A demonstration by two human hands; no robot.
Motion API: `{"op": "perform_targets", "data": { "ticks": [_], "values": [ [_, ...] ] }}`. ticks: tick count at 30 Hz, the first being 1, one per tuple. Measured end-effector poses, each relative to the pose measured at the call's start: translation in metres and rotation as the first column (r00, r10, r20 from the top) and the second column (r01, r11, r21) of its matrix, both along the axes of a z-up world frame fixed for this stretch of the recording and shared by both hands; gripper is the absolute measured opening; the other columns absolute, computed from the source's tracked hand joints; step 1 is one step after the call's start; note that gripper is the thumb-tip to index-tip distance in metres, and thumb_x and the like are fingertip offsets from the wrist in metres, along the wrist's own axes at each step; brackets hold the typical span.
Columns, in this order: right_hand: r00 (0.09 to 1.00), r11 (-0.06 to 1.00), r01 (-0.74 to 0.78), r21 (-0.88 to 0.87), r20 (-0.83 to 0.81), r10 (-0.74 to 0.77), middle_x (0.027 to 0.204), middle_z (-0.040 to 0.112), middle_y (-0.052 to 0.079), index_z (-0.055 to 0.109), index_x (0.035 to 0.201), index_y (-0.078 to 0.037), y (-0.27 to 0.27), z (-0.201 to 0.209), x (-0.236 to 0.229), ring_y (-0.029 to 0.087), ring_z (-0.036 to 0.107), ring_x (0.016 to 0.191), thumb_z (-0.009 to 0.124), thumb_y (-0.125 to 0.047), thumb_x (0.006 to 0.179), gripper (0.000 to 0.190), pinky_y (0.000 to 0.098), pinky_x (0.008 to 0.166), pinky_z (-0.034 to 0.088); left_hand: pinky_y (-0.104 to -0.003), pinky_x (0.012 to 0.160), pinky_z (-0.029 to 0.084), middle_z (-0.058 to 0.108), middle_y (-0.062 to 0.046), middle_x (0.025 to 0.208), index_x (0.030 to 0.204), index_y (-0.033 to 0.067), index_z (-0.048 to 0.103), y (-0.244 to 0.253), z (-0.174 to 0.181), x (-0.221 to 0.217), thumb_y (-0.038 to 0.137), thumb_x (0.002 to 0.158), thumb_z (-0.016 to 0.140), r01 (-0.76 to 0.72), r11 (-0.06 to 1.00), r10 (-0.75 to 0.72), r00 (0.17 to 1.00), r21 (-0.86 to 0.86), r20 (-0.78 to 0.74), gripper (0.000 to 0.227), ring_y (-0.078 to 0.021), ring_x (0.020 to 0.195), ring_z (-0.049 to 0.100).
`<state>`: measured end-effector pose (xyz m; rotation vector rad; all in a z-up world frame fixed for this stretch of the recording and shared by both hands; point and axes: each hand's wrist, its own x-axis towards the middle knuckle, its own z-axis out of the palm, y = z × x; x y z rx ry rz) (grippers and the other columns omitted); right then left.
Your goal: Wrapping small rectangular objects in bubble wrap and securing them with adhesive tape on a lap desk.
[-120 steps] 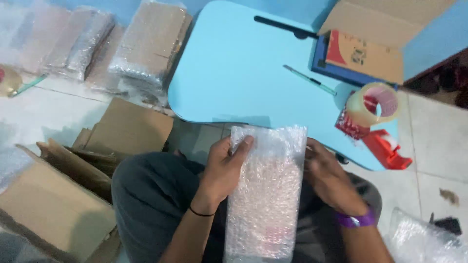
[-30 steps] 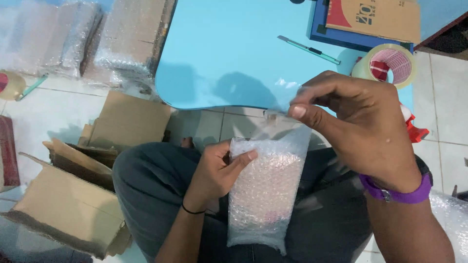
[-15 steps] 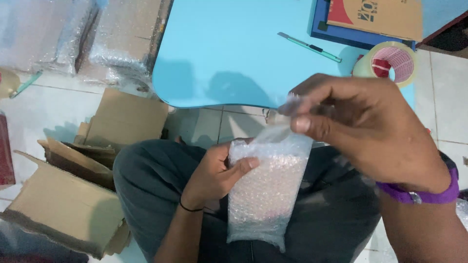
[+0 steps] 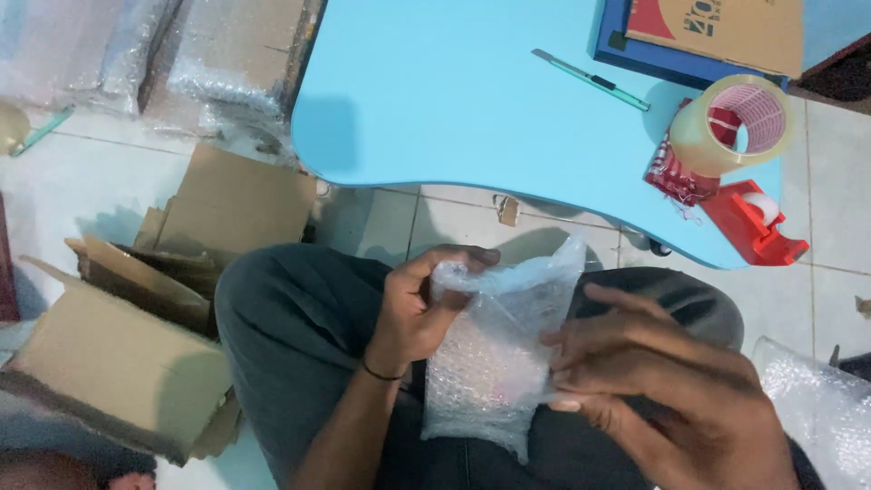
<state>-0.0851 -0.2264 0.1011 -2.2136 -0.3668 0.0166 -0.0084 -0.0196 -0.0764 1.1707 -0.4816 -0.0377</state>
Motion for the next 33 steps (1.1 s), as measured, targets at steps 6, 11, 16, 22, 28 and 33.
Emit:
{"op": "perform_targets", "data": {
  "ticks": [6, 11, 16, 22, 28, 33],
  "values": [
    [0.995, 0.996, 0.086, 0.037, 0.049, -0.088, 0.079, 0.083, 0.007, 0.079, 0.077, -0.010, 0.004, -0.011, -0.016, 0.025, 0.085, 0.098, 0.079, -0.012, 0.068, 0.009, 0.0590, 0.120, 0.050, -0.041, 0.113, 0.053, 0.067, -0.018, 0.130, 0.120, 0.0050, 0.062, -0.010, 0.001, -0.008, -0.004, 0.091, 0.059, 0.040, 0.959, -0.057, 0.997, -0.279, -0.052, 0.030, -0.0304, 0.126, 0.065],
    [0.983, 0.996, 0.035, -0.080, 0.184, -0.020, 0.079, 0.081, 0.002, 0.079, 0.073, -0.014, 0.012, -0.027, -0.026, 0.017, 0.082, 0.093, 0.077, -0.024, 0.072, 0.010, 0.0562, 0.114, 0.050, -0.043, 0.109, 0.056, 0.068, -0.011, 0.120, 0.103, 0.0076, 0.060, -0.018, 0.001, -0.009, -0.014, 0.089, 0.057, -0.026, 0.961, 0.007, 0.997, -0.276, -0.072, 0.026, -0.0306, 0.119, 0.069],
    [0.979, 0.977, 0.045, -0.207, 0.203, -0.002, 0.075, 0.082, -0.008, 0.081, 0.069, -0.023, 0.022, -0.041, -0.040, 0.010, 0.080, 0.090, 0.079, -0.033, 0.070, 0.010, 0.0516, 0.111, 0.048, -0.042, 0.105, 0.056, 0.066, -0.009, 0.112, 0.098, 0.0089, 0.055, -0.028, -0.007, -0.017, -0.015, 0.091, 0.059, -0.094, 0.963, 0.072, 0.993, -0.251, -0.095, 0.025, -0.0301, 0.115, 0.069],
    [0.988, 0.949, 0.069, -0.306, 0.153, -0.022, 0.074, 0.081, -0.015, 0.081, 0.070, -0.027, 0.025, -0.075, -0.062, 0.008, 0.079, 0.094, 0.086, -0.028, 0.066, 0.006, 0.0493, 0.108, 0.048, -0.040, 0.108, 0.053, 0.066, -0.013, 0.115, 0.098, 0.0075, 0.051, -0.025, -0.008, -0.027, -0.014, 0.087, 0.052, -0.133, 0.980, 0.122, 0.989, -0.151, -0.079, 0.024, -0.0286, 0.118, 0.066],
    [0.983, 0.922, -0.025, -0.388, 0.159, 0.093, 0.088, 0.079, -0.011, 0.080, 0.078, -0.022, 0.022, -0.126, -0.081, 0.011, 0.074, 0.101, 0.083, -0.027, 0.074, 0.007, 0.0549, 0.111, 0.044, -0.033, 0.105, 0.046, 0.063, -0.012, 0.123, 0.093, 0.0082, 0.051, -0.024, -0.015, -0.030, -0.014, 0.078, 0.046, -0.109, 0.975, 0.073, 0.980, -0.194, -0.185, 0.027, -0.0244, 0.122, 0.062],
    [0.985, 0.966, -0.067, -0.248, 0.139, 0.104, 0.091, 0.076, -0.001, 0.080, 0.086, -0.011, 0.029, -0.133, -0.090, 0.020, 0.074, 0.106, 0.077, -0.018, 0.080, 0.009, 0.0563, 0.115, 0.042, -0.043, 0.112, 0.046, 0.065, -0.016, 0.120, 0.091, 0.0109, 0.048, -0.024, -0.011, -0.033, 0.019, 0.092, 0.051, -0.028, 0.960, -0.014, 0.989, -0.279, -0.148, 0.009, -0.0290, 0.120, 0.061]
  ]
}}
